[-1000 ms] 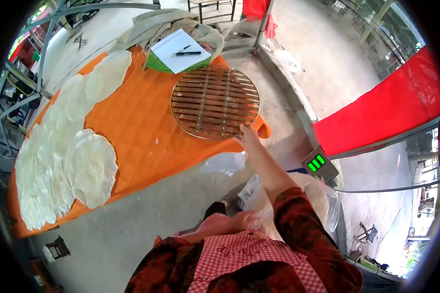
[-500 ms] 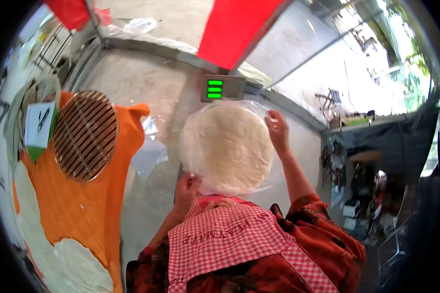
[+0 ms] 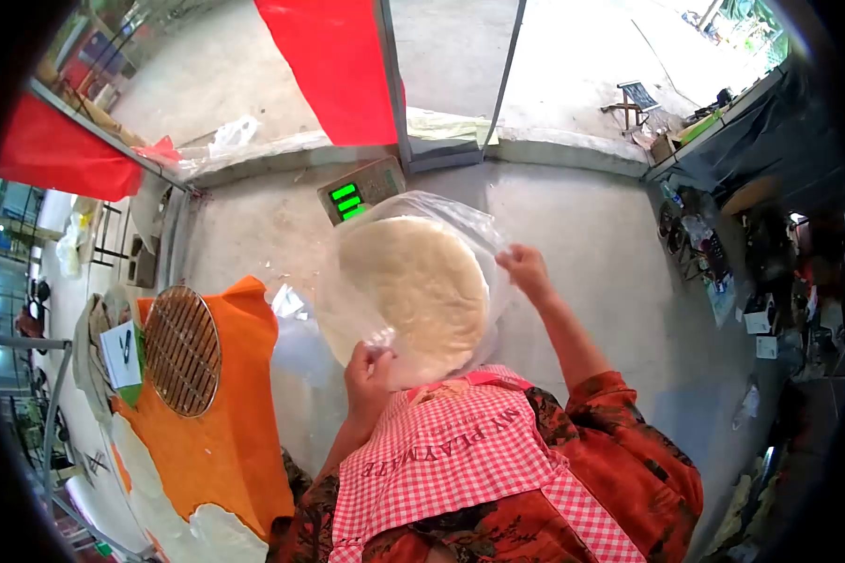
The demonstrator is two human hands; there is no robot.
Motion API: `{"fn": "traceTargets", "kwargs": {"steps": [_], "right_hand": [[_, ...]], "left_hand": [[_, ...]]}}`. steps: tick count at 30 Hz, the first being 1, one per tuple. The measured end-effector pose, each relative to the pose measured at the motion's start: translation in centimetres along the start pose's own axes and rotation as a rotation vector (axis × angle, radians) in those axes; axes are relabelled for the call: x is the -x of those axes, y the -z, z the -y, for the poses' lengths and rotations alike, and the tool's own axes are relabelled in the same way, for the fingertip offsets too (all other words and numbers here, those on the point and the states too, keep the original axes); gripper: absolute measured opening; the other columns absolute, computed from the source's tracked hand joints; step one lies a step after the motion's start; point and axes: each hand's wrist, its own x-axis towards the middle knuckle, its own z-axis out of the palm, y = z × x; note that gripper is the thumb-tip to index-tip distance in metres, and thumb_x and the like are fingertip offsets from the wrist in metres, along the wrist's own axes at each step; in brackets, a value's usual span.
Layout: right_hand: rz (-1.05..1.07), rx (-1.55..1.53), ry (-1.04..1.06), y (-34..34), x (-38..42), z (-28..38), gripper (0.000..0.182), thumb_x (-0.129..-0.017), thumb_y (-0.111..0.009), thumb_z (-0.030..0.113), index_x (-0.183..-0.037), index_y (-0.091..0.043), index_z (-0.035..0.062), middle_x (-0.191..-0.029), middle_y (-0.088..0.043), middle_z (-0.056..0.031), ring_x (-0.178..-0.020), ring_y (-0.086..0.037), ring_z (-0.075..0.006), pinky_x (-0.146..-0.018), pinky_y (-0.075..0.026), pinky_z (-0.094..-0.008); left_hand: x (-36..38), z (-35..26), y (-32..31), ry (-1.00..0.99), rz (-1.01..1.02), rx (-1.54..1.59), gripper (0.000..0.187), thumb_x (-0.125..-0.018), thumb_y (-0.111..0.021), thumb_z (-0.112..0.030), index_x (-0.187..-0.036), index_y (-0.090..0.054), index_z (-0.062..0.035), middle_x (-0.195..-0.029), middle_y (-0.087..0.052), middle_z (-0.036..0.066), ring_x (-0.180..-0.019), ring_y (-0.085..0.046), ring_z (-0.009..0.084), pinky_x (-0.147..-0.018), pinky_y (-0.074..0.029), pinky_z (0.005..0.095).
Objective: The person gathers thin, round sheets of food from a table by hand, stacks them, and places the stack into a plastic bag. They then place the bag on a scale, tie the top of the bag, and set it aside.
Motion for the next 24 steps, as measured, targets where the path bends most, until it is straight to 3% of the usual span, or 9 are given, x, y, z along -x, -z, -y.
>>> {"fn": "traceTargets", "kwargs": {"steps": [3, 6, 10, 12, 16, 17, 20, 21, 24], "right_hand": [[0.204, -0.435, 0.062, 3.0, -0.5, 3.9, 0.015, -0.081, -0.068, 0.016, -0.081, -0.066, 0.0014, -0.071, -0.057, 0.0004, -0.063, -0.050, -0.0069, -0.058, -0.041, -0.0251], [0.343, -0.371, 0.438, 1.2, -0.5, 4.8, 0.016, -0.081, -0.068, 0.016, -0.085, -0.066, 0.0007, -0.075, -0.058, -0.0010, -0.068, -0.053, -0.0078, -0.060, -0.041, -0.0239], [0.781, -0.291, 0.091, -5.5, 5.3, 8.0, 0.026, -0.082, -0.071, 0.023, -0.076, -0.060, 0.0009, -0.071, -0.055, -0.0014, -0.068, -0.056, -0.0096, -0.061, -0.043, -0.0253], [0.802, -0.244, 0.051, -8.8, 7.2, 9.2, 0.028, -0.083, -0.070, 0.026, -0.074, -0.054, 0.0048, -0.069, -0.054, 0.0007, -0.069, -0.056, -0.0088, -0.061, -0.043, -0.0249], [0.697, -0.177, 0.199, -12.1, 6.4, 8.4, 0.026, -0.076, -0.075, 0.020, -0.073, -0.056, 0.0029, -0.069, -0.055, -0.0006, -0.068, -0.056, -0.0088, -0.059, -0.044, -0.0249], [0.688, -0.174, 0.189, -11.6, 6.6, 9.1, 0.023, -0.075, -0.075, 0.018, -0.073, -0.057, 0.0026, -0.069, -0.056, -0.0008, -0.067, -0.055, -0.0089, -0.059, -0.044, -0.0249], [0.724, -0.129, 0.148, -11.1, 6.7, 9.4, 0.016, -0.074, -0.072, 0.014, -0.079, -0.062, 0.0027, -0.071, -0.059, -0.0011, -0.066, -0.055, -0.0098, -0.058, -0.043, -0.0259], [0.726, -0.098, 0.144, -11.1, 6.9, 9.6, 0.016, -0.074, -0.071, 0.014, -0.079, -0.062, 0.0027, -0.072, -0.059, -0.0014, -0.066, -0.055, -0.0102, -0.058, -0.043, -0.0265], [0.654, 0.105, 0.226, -12.0, 6.7, 8.8, 0.024, -0.075, -0.068, 0.020, -0.087, -0.064, -0.0005, -0.072, -0.063, -0.0072, -0.066, -0.057, -0.0160, -0.057, -0.045, -0.0337]], "left_hand": [[0.9, -2.2, -0.6, 0.004, -0.118, 0.107, 0.005, -0.087, -0.054, 0.000, -0.091, -0.054, -0.0029, -0.085, -0.059, 0.003, -0.078, -0.055, 0.0084, -0.074, -0.044, 0.0230], [1.2, -2.7, -1.3, -0.038, -0.205, 0.115, 0.006, -0.088, -0.053, 0.002, -0.092, -0.054, -0.0024, -0.088, -0.060, 0.003, -0.083, -0.056, 0.0091, -0.076, -0.044, 0.0229], [0.1, -2.1, -3.0, -0.106, -0.190, 0.013, 0.013, -0.088, -0.053, 0.002, -0.100, -0.056, -0.0006, -0.090, -0.061, 0.004, -0.087, -0.058, 0.0116, -0.079, -0.046, 0.0251], [-0.5, -2.2, -3.9, -0.159, -0.142, -0.171, 0.018, -0.087, -0.054, 0.002, -0.105, -0.056, -0.0002, -0.090, -0.061, 0.004, -0.087, -0.059, 0.0127, -0.079, -0.048, 0.0264], [0.0, -2.7, -3.5, -0.374, -0.160, -0.212, 0.033, -0.077, -0.062, 0.001, -0.110, -0.056, 0.0010, -0.114, -0.052, 0.015, -0.088, -0.059, 0.0225, -0.076, -0.049, 0.0308], [0.5, -3.1, -2.6, -0.429, -0.119, -0.383, 0.046, -0.073, -0.066, -0.001, -0.116, -0.052, 0.0007, -0.126, -0.044, 0.019, -0.097, -0.056, 0.0302, -0.083, -0.048, 0.0359], [1.9, -3.8, -1.9, -0.603, -0.265, -0.477, 0.063, -0.072, -0.071, -0.008, -0.128, -0.043, -0.0001, -0.130, -0.040, 0.024, -0.113, -0.048, 0.0390, -0.095, -0.042, 0.0443], [1.6, -3.2, -1.3, -0.644, -0.274, -0.563, 0.082, -0.069, -0.078, -0.022, -0.135, -0.034, 0.0001, -0.137, -0.034, 0.028, -0.128, -0.032, 0.0454, -0.102, -0.034, 0.0502], [-1.4, 2.0, -1.5, -0.598, -0.326, -0.548, 0.095, -0.068, -0.077, -0.041, -0.138, -0.030, 0.0013, -0.143, -0.027, 0.030, -0.135, -0.024, 0.0451, -0.103, -0.030, 0.0551]]}}
